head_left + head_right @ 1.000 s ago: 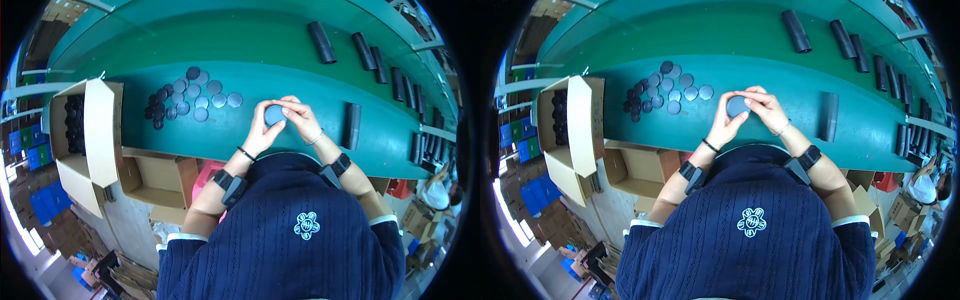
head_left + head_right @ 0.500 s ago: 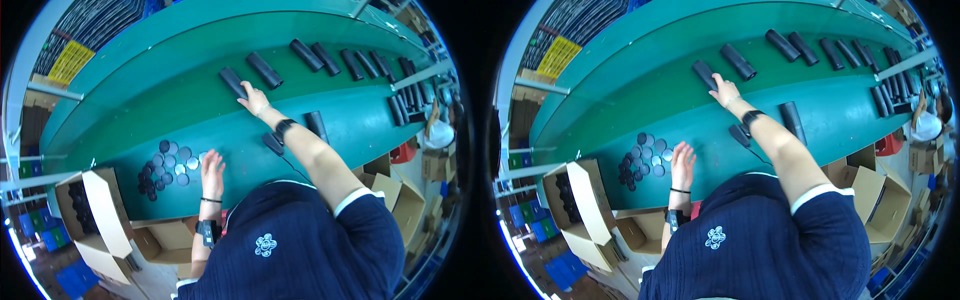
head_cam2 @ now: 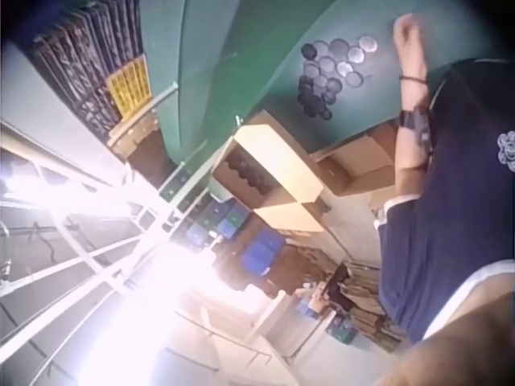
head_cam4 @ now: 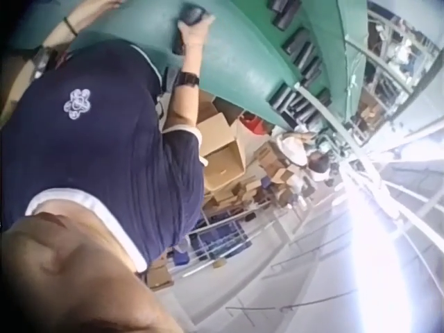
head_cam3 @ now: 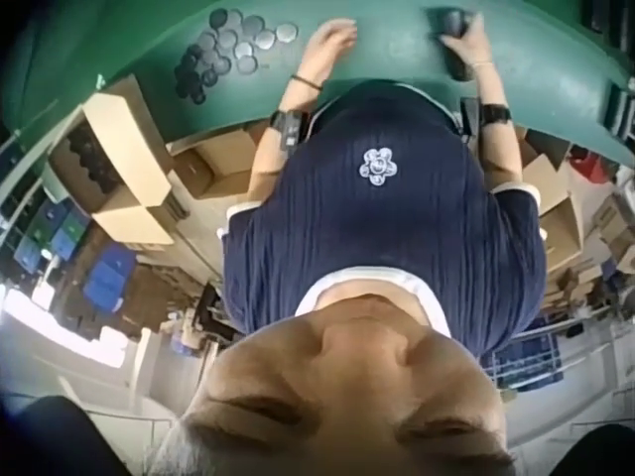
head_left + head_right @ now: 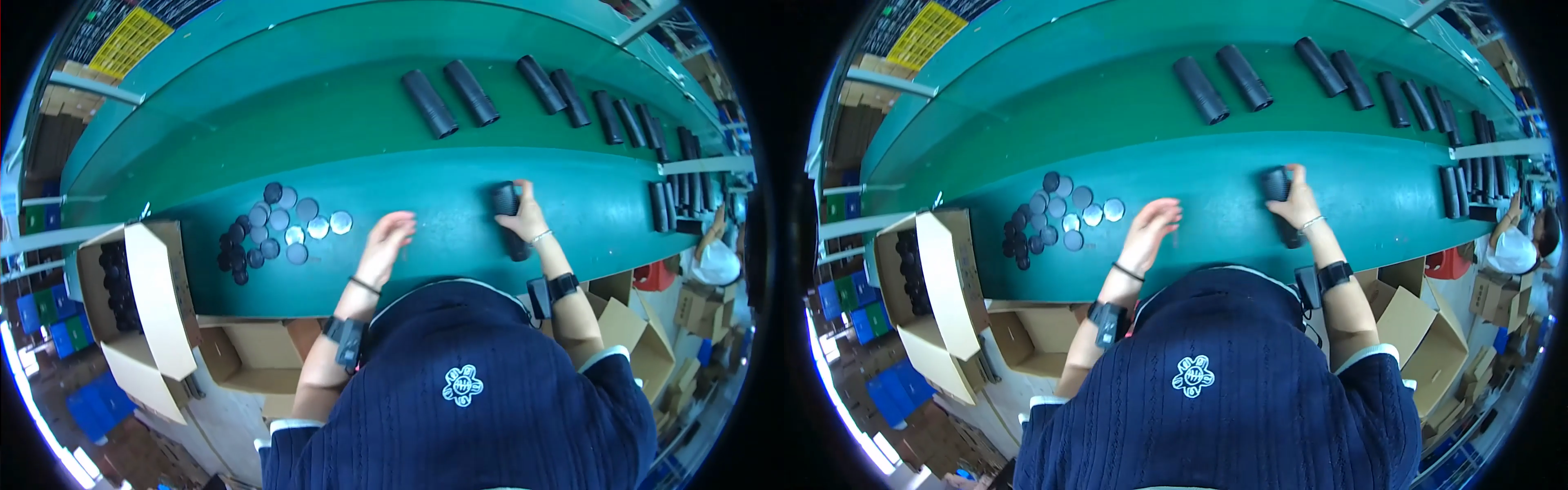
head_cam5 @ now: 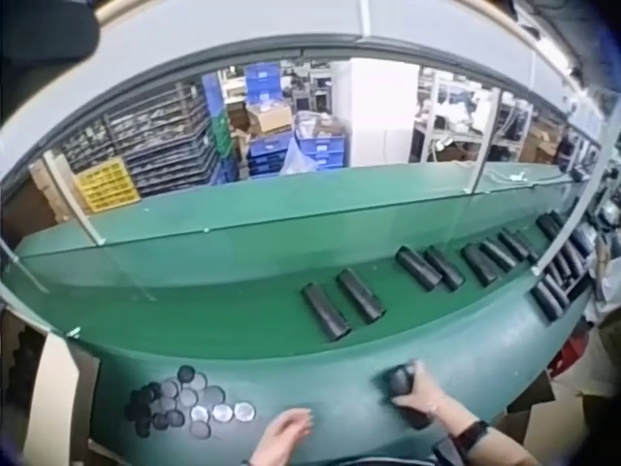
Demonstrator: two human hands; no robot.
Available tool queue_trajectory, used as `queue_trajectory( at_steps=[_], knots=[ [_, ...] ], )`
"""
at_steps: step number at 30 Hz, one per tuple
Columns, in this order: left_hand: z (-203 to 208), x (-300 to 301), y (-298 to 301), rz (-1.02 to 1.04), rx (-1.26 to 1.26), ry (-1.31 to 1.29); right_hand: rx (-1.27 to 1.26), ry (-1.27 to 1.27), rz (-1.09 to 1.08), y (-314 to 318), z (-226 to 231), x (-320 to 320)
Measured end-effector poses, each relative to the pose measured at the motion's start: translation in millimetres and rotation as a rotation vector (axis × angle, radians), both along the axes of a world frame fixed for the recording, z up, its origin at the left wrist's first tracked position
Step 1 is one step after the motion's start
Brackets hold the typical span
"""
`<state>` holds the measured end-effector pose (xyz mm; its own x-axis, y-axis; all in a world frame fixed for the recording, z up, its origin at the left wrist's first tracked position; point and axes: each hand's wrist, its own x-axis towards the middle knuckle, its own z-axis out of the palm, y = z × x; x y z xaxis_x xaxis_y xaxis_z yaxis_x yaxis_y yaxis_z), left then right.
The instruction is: The person caps black cylinders by hand, places them into a cardboard box, and covers them with newspaper before moving the box aside to begin a new one.
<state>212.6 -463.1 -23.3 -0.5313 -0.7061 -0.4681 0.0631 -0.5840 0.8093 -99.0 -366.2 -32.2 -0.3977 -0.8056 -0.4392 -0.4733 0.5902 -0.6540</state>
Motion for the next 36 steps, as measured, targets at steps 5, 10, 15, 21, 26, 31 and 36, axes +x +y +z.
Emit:
queue_trajectory(
  at_steps=[5,10,15,21,26,31,36],
  knots=[
    [11.8,-23.2,12.4,-0.157,-0.302,0.028,-0.364,-0.719,0.211,-25.6,39.8,108.8],
    [17.5,8.5,12.3,-0.036,-0.363,0.104,-0.288,-0.936,0.156,-42.2,54.0,124.9],
    [29.7,17.5,17.4,-0.023,-0.438,0.017,-0.301,-0.833,0.238,-53.1,52.3,147.8],
    [28.5,15.0,19.7,0.055,-0.114,0.247,-0.329,-0.779,0.211,-49.2,56.1,157.0],
    [14.6,12.3,25.0,0.072,-0.187,0.213,-0.354,-0.695,0.273,-48.6,59.5,160.1],
    [22.1,15.7,13.9,0.031,-0.252,0.213,-0.096,-1.166,0.112,-58.5,47.3,146.5],
    [8.5,22.6,-10.9,0.256,0.037,0.48,-0.289,-0.559,0.666,-54.3,21.8,146.4]
  ],
)
